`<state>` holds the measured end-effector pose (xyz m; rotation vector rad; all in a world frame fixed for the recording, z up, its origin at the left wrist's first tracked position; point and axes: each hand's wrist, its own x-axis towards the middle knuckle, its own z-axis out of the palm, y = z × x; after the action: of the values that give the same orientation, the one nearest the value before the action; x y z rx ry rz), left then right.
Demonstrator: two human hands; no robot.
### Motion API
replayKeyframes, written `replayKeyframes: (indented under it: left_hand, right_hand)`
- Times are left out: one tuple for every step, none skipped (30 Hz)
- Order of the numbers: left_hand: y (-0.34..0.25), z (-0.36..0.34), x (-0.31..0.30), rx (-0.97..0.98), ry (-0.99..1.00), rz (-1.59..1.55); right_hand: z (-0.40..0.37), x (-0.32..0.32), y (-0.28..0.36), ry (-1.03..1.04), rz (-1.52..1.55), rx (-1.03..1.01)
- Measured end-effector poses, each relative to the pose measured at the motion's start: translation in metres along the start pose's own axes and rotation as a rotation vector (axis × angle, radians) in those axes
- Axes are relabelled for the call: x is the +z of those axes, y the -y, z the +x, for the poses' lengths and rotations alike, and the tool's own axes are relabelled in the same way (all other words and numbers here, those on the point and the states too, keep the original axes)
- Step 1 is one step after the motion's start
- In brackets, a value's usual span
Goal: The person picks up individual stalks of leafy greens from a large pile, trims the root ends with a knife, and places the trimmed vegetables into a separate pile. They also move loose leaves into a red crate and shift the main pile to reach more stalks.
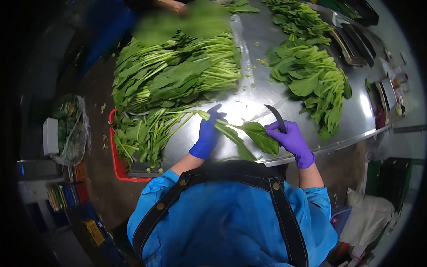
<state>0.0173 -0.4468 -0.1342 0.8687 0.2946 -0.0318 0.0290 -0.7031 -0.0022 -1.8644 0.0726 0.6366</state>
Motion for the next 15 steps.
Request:
replayKeyframes:
  left_hand:
    - [-0.007, -0.003, -0.008, -0.025, 0.055, 0.147]
    - [-0.014, -0.005, -0.014, -0.056, 0.110, 0.295]
    - [-0.022, -0.009, -0.015, -0.052, 0.055, 0.347]
    - [-0.022, -0.008, -0.030, -0.078, 0.045, 0.361]
    - [-0.033, -0.010, -0.034, -0.116, 0.032, 0.416]
    - [-0.045, -0.011, -0.037, -0.154, 0.020, 0.471]
    - [-0.055, -0.012, -0.043, -0.209, 0.062, 0.481]
    - [-0.063, -0.012, -0.052, -0.210, 0.049, 0.482]
    - [-0.071, -0.013, -0.062, -0.267, 0.178, 0.585]
    - [-0.078, -0.013, -0.071, -0.323, 0.306, 0.685]
    - [-0.096, -0.018, -0.064, -0.394, 0.361, 0.864]
    - [-0.103, -0.021, -0.069, -0.391, 0.345, 0.864]
    - [-0.109, -0.025, -0.074, -0.431, 0.421, 0.866]
    - [-0.114, -0.028, -0.077, -0.471, 0.497, 0.867]
    - [-0.121, -0.033, -0.077, -0.474, 0.482, 0.882]
  right_hand:
    - [0.004, 0.002, -0.001, 0.007, 0.014, 0.025]
    - [0.009, 0.003, 0.000, 0.022, 0.015, 0.017]
    - [0.012, 0.002, 0.000, -0.035, 0.019, -0.008]
    - [0.015, -0.001, -0.002, -0.094, 0.024, -0.031]
    - [0.024, -0.006, -0.012, -0.102, 0.063, -0.087]
    - [0.034, -0.010, -0.020, -0.093, 0.067, -0.088]
    - [0.043, -0.014, -0.027, -0.115, 0.070, -0.114]
    - [0.052, -0.017, -0.033, -0.134, 0.072, -0.137]
    - [0.059, -0.019, -0.040, -0.123, 0.075, -0.137]
    - [0.067, -0.019, -0.048, -0.108, 0.074, -0.137]
    - [0.075, -0.018, -0.055, -0.082, 0.050, -0.103]
    - [0.081, -0.013, -0.059, -0.056, 0.025, -0.071]
    - [0.083, -0.004, -0.061, -0.029, 0.001, 0.005]
    - [0.088, 0.002, -0.072, -0.015, -0.001, 0.000]
    - [0.096, 0.009, -0.089, 0.023, -0.028, -0.011]
